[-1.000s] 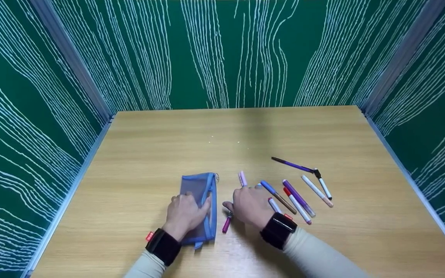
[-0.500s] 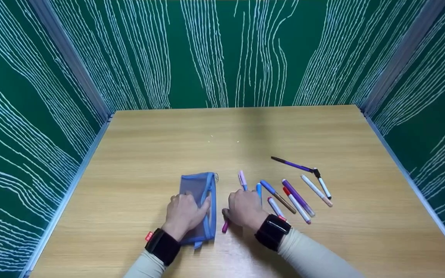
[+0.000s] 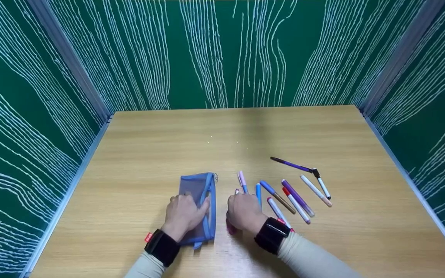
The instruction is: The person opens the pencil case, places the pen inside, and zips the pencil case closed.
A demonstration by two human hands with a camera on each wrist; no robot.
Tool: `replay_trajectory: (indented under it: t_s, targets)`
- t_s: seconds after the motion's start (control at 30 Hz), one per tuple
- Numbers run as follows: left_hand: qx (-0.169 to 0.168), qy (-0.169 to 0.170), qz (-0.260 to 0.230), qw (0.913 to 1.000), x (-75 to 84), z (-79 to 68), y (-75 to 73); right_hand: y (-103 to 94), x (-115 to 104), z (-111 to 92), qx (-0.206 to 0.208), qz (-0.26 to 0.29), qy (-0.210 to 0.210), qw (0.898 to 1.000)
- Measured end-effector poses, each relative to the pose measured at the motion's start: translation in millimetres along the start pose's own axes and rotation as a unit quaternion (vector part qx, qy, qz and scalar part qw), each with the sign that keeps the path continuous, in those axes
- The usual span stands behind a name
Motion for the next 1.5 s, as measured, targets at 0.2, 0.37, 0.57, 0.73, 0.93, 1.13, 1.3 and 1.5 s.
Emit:
replay_trajectory:
  t_s: [0.2,0.37,0.57,0.73,0.93,1.13,1.3,1.5]
  targets:
    - [0.009,0.005,0.002,0.9999,-0.2,-0.5,-0.5,-1.4,3.0,-0.7,0.001,0.008,0.012,1.0]
    - [0.012,0.007,0.007,0.9999,-0.1,-0.6,-0.8,-6.1,6.8,-0.2,0.006,0.05,0.017,0.999]
    - [0.005,0.006,0.008,0.9999,-1.1,-0.3,-1.0,-9.4,11.2,0.9,0.021,0.148,0.026,0.988]
    - [-0.004,-0.003,0.007,1.0,-2.4,-0.1,-1.0,-10.3,14.6,3.1,0.013,0.232,0.052,0.971]
    - [-0.006,-0.01,0.002,0.9999,-2.9,0.0,-1.0,-9.0,13.4,6.5,-0.03,0.338,0.059,0.939]
    - [0.007,0.0,-0.005,1.0,-3.0,-0.3,-1.6,-7.6,8.3,8.9,-0.048,0.398,0.062,0.914]
    - [0.03,0.018,-0.012,0.9993,-3.2,-0.5,-2.7,-5.7,3.6,10.9,-0.054,0.427,0.059,0.901]
    - [0.035,0.02,-0.013,0.9991,-4.1,-0.8,-3.2,-0.9,-4.2,12.6,-0.095,0.481,0.081,0.868]
Point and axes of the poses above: each hand's wrist, its own z-axis towards the middle knuckle, its own y-axis out of the palm, x = y × z, the point moved 4 cm from there along z, towards the middle knuckle, and after that the axes turned 6 degrees about -z, right-handed, at the moved point
